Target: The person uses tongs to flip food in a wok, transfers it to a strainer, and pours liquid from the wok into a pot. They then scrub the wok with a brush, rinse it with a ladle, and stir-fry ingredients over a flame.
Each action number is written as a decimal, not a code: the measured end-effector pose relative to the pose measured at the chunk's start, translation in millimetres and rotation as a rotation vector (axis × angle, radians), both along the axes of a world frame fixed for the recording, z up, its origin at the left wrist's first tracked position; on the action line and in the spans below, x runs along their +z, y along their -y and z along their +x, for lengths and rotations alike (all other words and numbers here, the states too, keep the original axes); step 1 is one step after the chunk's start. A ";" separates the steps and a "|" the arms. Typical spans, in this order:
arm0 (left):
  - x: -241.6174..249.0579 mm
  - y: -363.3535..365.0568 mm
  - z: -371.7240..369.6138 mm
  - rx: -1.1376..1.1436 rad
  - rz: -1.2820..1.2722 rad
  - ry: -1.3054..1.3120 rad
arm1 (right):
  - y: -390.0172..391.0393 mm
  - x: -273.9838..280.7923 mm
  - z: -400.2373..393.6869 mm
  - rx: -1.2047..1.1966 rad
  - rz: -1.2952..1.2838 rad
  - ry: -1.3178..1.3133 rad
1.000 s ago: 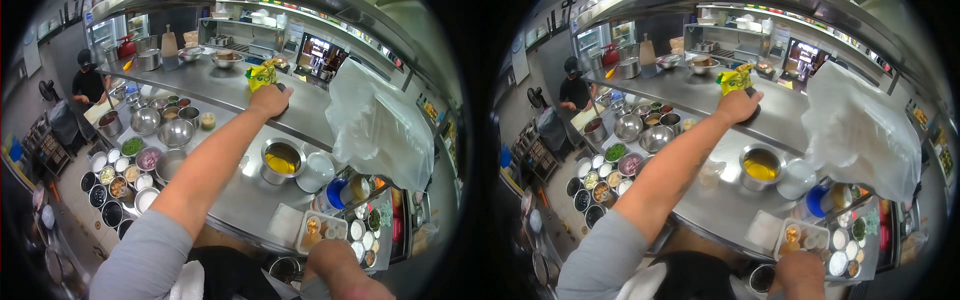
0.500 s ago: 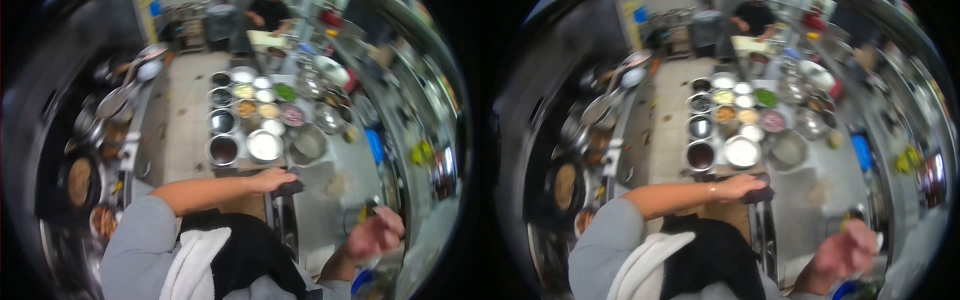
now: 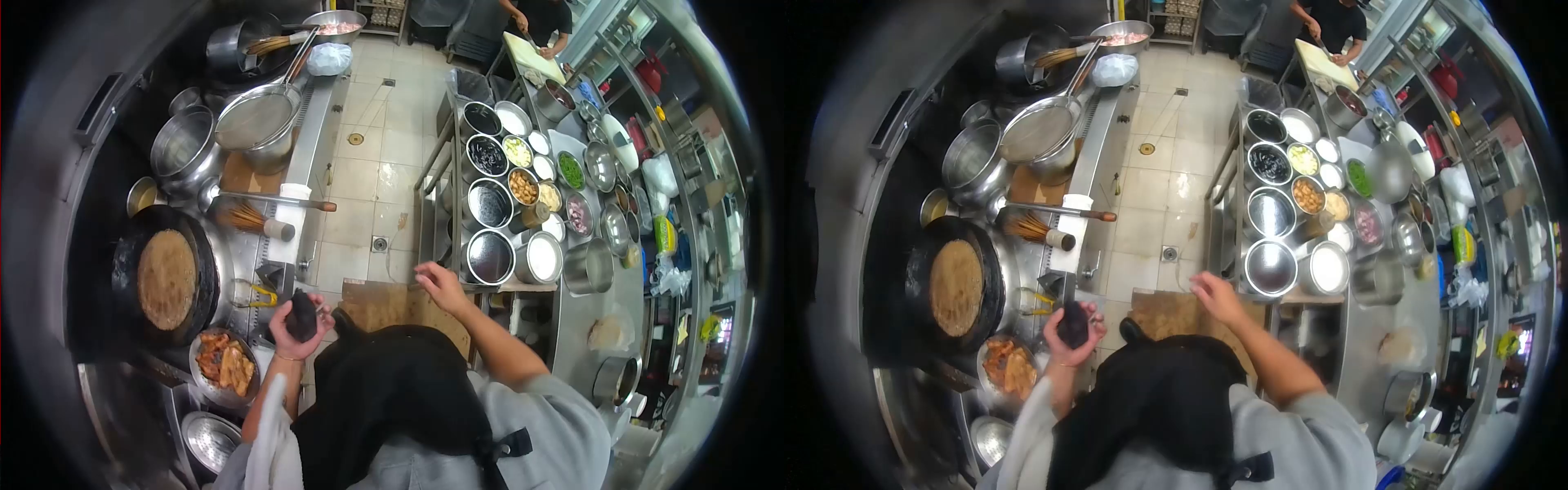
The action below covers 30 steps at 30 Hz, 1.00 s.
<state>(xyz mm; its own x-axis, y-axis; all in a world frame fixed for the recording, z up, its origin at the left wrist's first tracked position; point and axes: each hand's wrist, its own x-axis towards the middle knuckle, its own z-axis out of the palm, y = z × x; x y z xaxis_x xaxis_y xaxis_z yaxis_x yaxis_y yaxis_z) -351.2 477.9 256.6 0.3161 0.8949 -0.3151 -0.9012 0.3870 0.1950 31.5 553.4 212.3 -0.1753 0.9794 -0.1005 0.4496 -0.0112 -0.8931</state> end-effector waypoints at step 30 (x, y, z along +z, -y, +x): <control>-6.4 -89.3 -14.7 -0.079 -0.567 -0.608 | -458.7 -474.4 165.0 -1.818 -0.293 -1.234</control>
<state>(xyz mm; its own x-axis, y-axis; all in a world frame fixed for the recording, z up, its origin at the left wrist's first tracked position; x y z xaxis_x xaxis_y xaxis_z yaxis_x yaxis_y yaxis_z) -365.9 567.2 250.2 0.0006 0.5316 -0.8470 -0.6678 0.6307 0.3953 196.5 1012.1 -262.1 0.5647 0.0952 -0.8198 -0.8161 0.2124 -0.5375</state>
